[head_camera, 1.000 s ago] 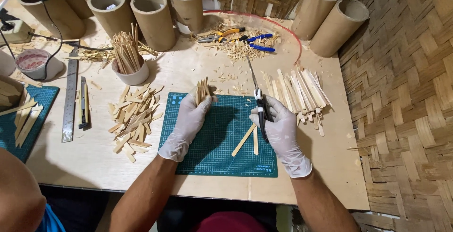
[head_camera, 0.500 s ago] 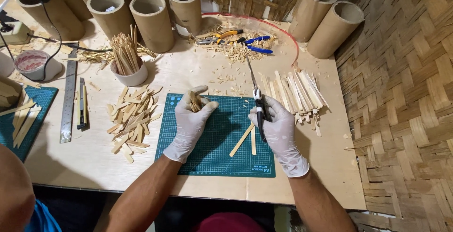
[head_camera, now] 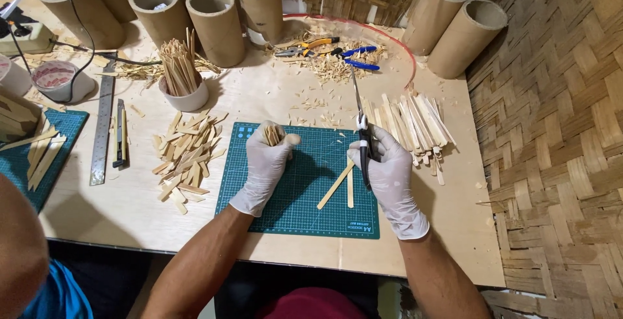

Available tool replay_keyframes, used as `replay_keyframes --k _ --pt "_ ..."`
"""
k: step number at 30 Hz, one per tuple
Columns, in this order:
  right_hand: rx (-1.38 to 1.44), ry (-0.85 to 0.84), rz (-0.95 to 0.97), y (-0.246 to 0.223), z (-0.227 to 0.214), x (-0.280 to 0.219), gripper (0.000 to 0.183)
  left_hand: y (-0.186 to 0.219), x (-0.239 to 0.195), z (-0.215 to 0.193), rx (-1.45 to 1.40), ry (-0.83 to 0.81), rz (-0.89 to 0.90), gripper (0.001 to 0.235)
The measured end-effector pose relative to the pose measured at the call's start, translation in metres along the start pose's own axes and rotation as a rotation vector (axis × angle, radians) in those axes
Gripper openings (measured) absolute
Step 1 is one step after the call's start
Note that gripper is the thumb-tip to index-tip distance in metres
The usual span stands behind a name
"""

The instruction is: Cutting thin wooden strips to a specific length using snips on a cutting mat in a workshop environment.

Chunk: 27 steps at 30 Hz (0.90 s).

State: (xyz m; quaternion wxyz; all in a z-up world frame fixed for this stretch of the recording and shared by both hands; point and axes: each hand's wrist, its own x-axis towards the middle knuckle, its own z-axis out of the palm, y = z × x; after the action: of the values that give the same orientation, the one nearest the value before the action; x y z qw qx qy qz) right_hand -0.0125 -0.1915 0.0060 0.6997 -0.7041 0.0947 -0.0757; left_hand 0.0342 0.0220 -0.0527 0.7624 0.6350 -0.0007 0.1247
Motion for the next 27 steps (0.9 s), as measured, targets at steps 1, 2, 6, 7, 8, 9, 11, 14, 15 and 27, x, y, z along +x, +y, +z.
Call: replay_keyframes --k 1,2,6,7,8,9,11,14,15,27 --pt "0.000 -0.001 -0.001 0.002 0.001 0.001 0.063 0.006 -0.001 0.000 0.000 0.000 0.001 0.042" --pt "0.005 -0.002 -0.007 0.003 0.002 0.001 0.063 0.012 -0.002 0.001 0.031 -0.015 -0.001 0.035" --pt "0.021 -0.003 -0.013 0.008 0.000 0.003 0.063 0.012 0.000 0.002 0.125 -0.085 0.002 0.015" --pt "0.021 -0.002 -0.013 0.007 -0.002 0.004 0.063 0.006 0.003 0.000 0.125 -0.086 0.001 0.015" --pt "0.020 0.011 -0.019 0.007 -0.004 0.006 0.063 -0.001 0.005 -0.001 0.162 -0.092 0.031 0.010" --pt "0.018 0.023 -0.025 0.007 -0.006 0.008 0.063 -0.008 0.008 -0.004 0.199 -0.097 0.059 0.012" --pt "0.022 0.041 -0.029 0.008 -0.011 0.011 0.062 0.002 0.014 -0.011 0.428 -0.074 0.002 0.021" --pt "0.025 0.076 -0.039 0.000 -0.015 0.012 0.057 0.033 0.011 -0.017 0.842 -0.101 -0.097 0.032" --pt "0.022 0.091 -0.048 -0.005 -0.016 0.012 0.054 0.047 0.008 -0.017 1.022 -0.150 -0.135 0.031" --pt "0.036 0.170 -0.062 0.003 -0.038 0.030 0.051 0.066 -0.039 0.031 1.600 -0.160 0.531 0.067"
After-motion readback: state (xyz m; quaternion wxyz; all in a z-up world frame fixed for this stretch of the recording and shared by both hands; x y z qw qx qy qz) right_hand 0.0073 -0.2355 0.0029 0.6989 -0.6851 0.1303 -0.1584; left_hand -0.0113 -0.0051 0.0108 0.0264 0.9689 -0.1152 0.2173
